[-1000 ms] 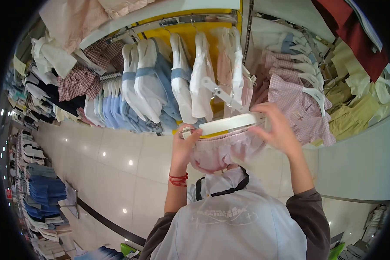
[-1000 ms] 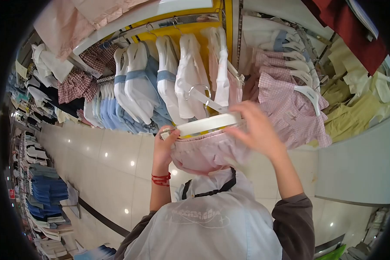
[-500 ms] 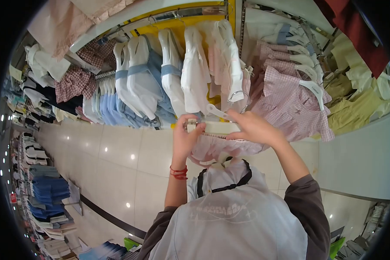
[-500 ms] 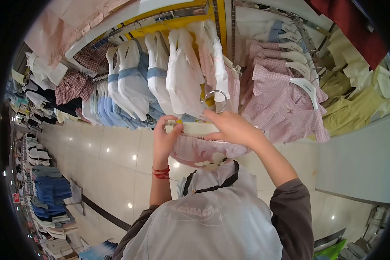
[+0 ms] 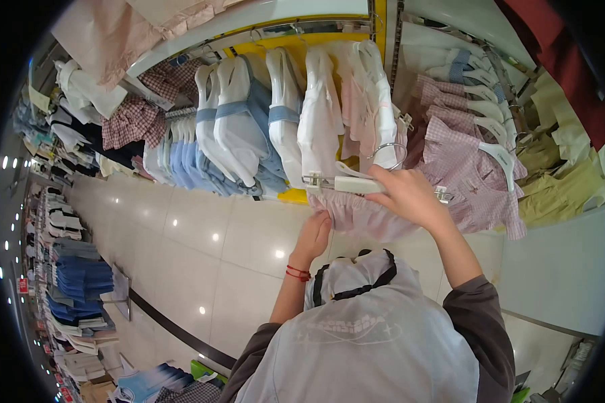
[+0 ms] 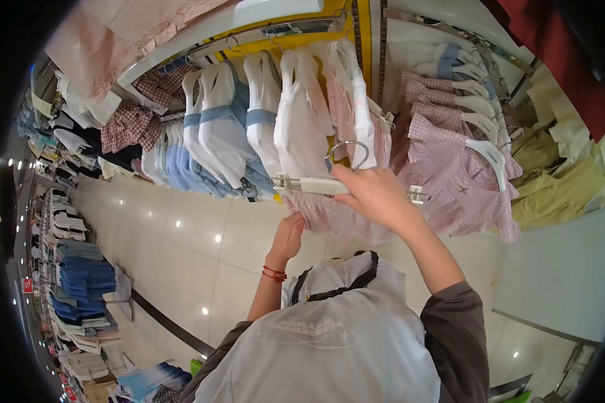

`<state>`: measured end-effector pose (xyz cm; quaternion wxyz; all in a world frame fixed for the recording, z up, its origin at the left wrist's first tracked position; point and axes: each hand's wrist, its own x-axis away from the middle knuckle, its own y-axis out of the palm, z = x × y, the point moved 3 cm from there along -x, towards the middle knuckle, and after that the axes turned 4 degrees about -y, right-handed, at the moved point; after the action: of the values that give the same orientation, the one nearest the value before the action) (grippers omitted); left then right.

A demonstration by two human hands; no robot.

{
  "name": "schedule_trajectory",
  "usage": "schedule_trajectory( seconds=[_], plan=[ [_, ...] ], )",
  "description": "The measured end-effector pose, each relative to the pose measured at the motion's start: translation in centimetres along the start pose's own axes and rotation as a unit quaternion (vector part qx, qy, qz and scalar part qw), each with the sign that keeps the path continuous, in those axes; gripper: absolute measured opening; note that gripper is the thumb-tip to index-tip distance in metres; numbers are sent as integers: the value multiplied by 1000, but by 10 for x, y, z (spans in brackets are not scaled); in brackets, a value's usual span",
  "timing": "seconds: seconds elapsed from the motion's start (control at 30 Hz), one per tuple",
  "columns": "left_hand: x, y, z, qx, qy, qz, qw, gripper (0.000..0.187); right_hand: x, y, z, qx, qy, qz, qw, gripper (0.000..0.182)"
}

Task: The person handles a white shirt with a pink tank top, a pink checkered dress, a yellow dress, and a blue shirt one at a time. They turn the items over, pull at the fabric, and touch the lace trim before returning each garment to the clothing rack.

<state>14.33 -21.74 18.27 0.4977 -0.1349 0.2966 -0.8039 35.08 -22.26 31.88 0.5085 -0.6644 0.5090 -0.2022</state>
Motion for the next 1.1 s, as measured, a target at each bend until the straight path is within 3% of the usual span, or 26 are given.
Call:
schedule_trajectory(
  seconds=[0.03,0.13,0.23,0.33,0.43,0.47,0.53,0.63,0.7,0.8,0.9,1.0,1.07,1.1],
  plan=[
    [-1,-3,4,-57,23,-25,998,18,-1,-1,0,20,-7,-2,1000,30],
    [1,-10,30,-97,134,59,984,16,-1,4,14,34,1,24,999,29],
    [12,2,53,-56,136,127,981,13,3,-1,27,24,-8,97,995,25],
    [19,10,54,110,56,105,987,15,11,-5,37,8,-35,165,986,23],
    [14,21,37,98,-65,85,989,25,18,-3,40,34,-71,156,985,22],
    [11,26,34,-4,-77,1,997,27,20,2,41,48,-79,124,988,21],
    [2,31,31,-206,-98,-163,960,31,26,11,41,77,-97,57,991,20],
    [12,52,-4,-280,41,-233,930,35,35,16,4,99,-199,104,969,26],
    [14,72,-24,-294,136,-250,912,34,41,33,-5,89,-200,51,974,25],
    [18,89,-39,-298,224,-242,896,33,53,53,0,91,-193,-1,977,24],
    [21,98,-56,-337,260,-173,888,32,59,56,15,82,-165,0,983,24],
    [22,95,-71,-411,174,-91,890,31,69,54,47,83,-52,-32,995,26],
    [-4,61,-14,-369,-132,-272,879,29,81,44,72,60,43,-27,997,27],
    [-8,47,11,-347,-89,-180,916,25,88,33,82,35,89,2,995,28]
  ],
)
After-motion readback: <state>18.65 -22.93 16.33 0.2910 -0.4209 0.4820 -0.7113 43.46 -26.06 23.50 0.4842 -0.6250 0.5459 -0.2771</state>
